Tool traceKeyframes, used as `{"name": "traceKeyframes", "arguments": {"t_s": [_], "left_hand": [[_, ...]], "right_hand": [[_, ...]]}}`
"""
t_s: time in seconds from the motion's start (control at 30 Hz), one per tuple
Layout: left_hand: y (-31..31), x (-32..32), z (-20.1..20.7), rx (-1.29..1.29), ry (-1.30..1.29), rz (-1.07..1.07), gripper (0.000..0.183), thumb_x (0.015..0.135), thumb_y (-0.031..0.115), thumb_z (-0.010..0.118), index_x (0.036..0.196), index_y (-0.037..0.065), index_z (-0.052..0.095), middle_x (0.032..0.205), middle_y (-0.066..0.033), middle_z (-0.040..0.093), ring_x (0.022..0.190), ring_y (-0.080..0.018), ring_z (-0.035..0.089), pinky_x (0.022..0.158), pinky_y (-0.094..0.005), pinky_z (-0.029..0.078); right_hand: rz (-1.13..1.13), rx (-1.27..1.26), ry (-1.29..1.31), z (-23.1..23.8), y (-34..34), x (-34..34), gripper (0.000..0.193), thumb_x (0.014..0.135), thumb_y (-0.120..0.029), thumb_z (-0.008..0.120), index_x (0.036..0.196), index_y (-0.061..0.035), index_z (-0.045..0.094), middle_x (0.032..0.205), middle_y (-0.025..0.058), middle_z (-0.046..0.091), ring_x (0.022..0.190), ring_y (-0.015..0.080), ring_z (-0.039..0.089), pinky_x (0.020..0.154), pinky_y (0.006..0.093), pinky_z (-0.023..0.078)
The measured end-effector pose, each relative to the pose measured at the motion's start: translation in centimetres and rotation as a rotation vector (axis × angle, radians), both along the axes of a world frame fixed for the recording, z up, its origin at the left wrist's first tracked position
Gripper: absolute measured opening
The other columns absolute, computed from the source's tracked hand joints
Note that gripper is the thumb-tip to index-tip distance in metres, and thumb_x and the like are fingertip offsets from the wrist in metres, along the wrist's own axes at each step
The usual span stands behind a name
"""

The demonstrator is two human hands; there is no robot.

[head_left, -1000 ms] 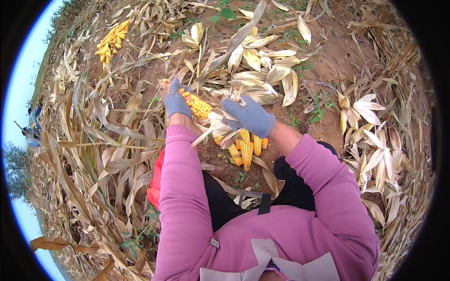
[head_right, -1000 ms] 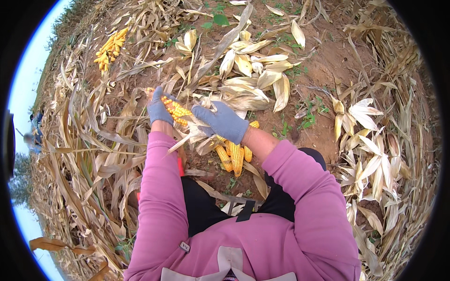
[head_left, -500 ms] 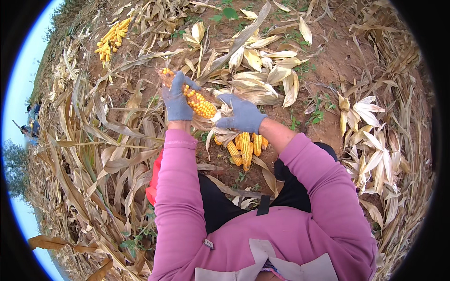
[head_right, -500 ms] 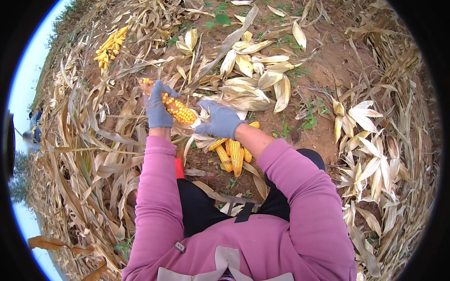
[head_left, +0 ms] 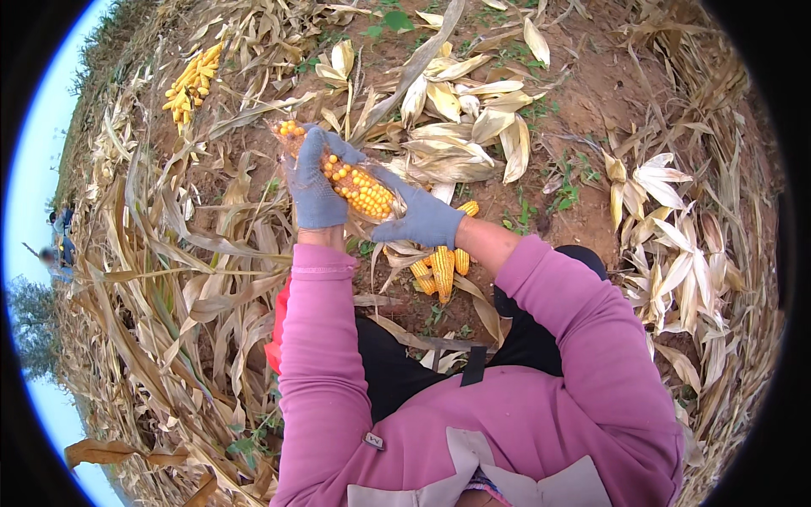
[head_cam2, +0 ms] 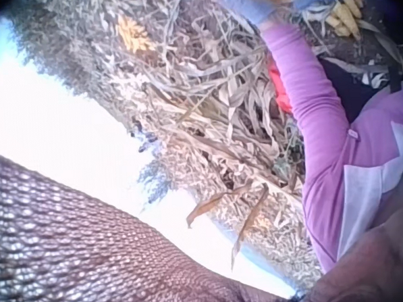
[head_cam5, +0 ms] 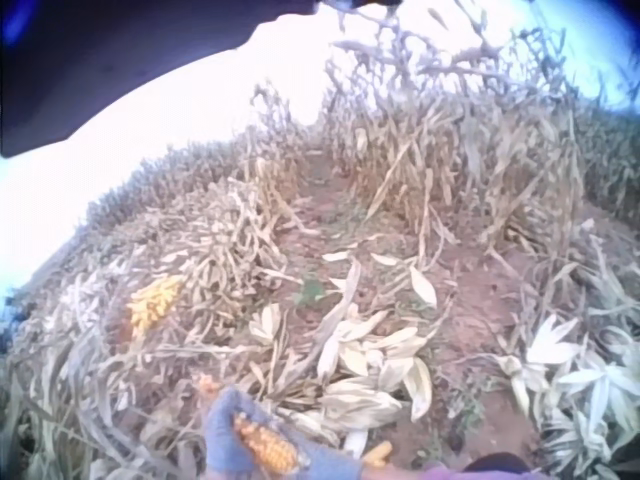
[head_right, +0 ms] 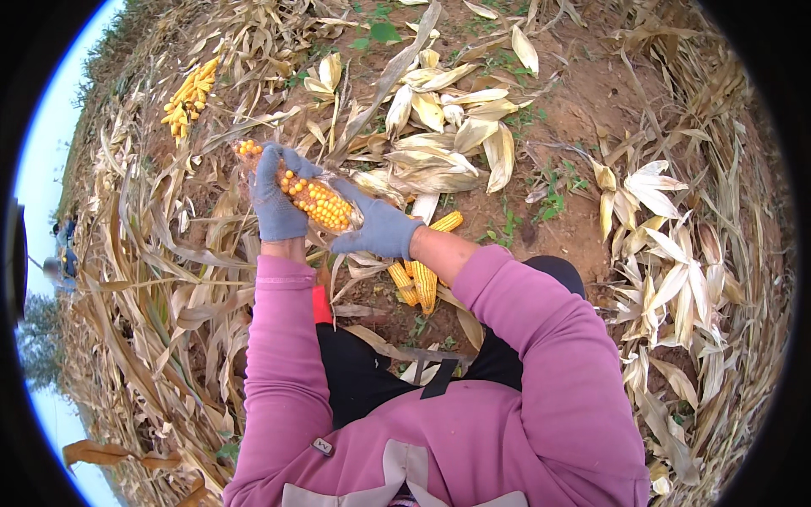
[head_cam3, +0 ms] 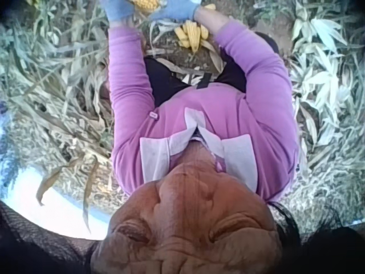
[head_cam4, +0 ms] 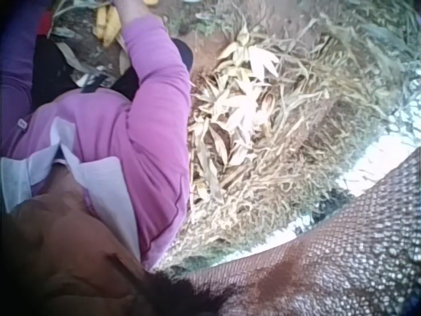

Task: The person shucks corn cobs by hand, removing husks and silk, then places the cleaned cobs into a red bag. The person works in a cornfield with dried stalks and harvested cobs on the ground.

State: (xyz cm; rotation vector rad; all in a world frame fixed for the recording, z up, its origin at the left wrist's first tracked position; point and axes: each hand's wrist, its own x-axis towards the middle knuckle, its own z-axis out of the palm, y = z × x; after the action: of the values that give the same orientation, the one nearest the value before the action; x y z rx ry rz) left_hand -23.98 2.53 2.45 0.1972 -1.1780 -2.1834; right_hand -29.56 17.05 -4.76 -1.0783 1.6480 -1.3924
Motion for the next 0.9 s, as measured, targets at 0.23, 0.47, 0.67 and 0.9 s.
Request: {"name": "traceKeyframes", "arguments": {"t_s": [0.23,0.47,0.67,0.9], "left_hand": [[-0.3,0.5,-1.2,0.028,-0.062,0.026,0.01,0.089,0.019,0.055,0.091,0.011,0.051,0.069,-0.002,0.05,0.06,-0.0151,0.052,0.064,-0.0355,0.049],[1.9,0.5,0.4,-0.147,-0.167,-0.054,0.016,0.086,0.018,0.057,0.094,0.008,0.048,0.067,-0.004,0.05,0.058,-0.0148,0.051,0.061,-0.0332,0.05],[6.7,0.2,0.9,-1.087,-0.078,-0.102,0.017,0.081,0.011,0.063,0.092,0.006,0.051,0.069,-0.0038,0.054,0.059,-0.0139,0.054,0.058,-0.0267,0.048],[1.0,0.1,-1.0,0.037,-0.127,0.168,0.02,0.086,0.022,0.062,0.083,0.007,0.049,0.065,-0.0044,0.053,0.056,-0.0172,0.054,0.053,-0.0319,0.048]], "right_hand": [[0.204,0.133,-0.145,4.2,0.7,-0.3,0.089,0.071,-0.028,0.077,0.142,-0.0076,0.028,0.124,0.0103,0.054,0.109,0.0153,0.051,0.096,0.0284,0.039],[0.195,0.201,-0.098,1.6,0.5,0.9,0.056,0.074,-0.03,0.074,0.119,-0.0033,0.053,0.105,0.009,0.064,0.094,0.0172,0.059,0.087,0.0307,0.044],[-0.026,0.126,-0.052,-1.4,0.7,2.2,0.049,0.078,-0.038,0.065,0.112,-0.0041,0.058,0.1,0.0155,0.065,0.092,0.0273,0.061,0.086,0.0364,0.045],[-0.018,0.349,0.475,1.7,1.5,0.2,0.041,0.079,-0.044,0.058,0.105,-0.0119,0.06,0.089,0.018,0.065,0.085,0.036,0.062,0.078,0.0429,0.048]]}}
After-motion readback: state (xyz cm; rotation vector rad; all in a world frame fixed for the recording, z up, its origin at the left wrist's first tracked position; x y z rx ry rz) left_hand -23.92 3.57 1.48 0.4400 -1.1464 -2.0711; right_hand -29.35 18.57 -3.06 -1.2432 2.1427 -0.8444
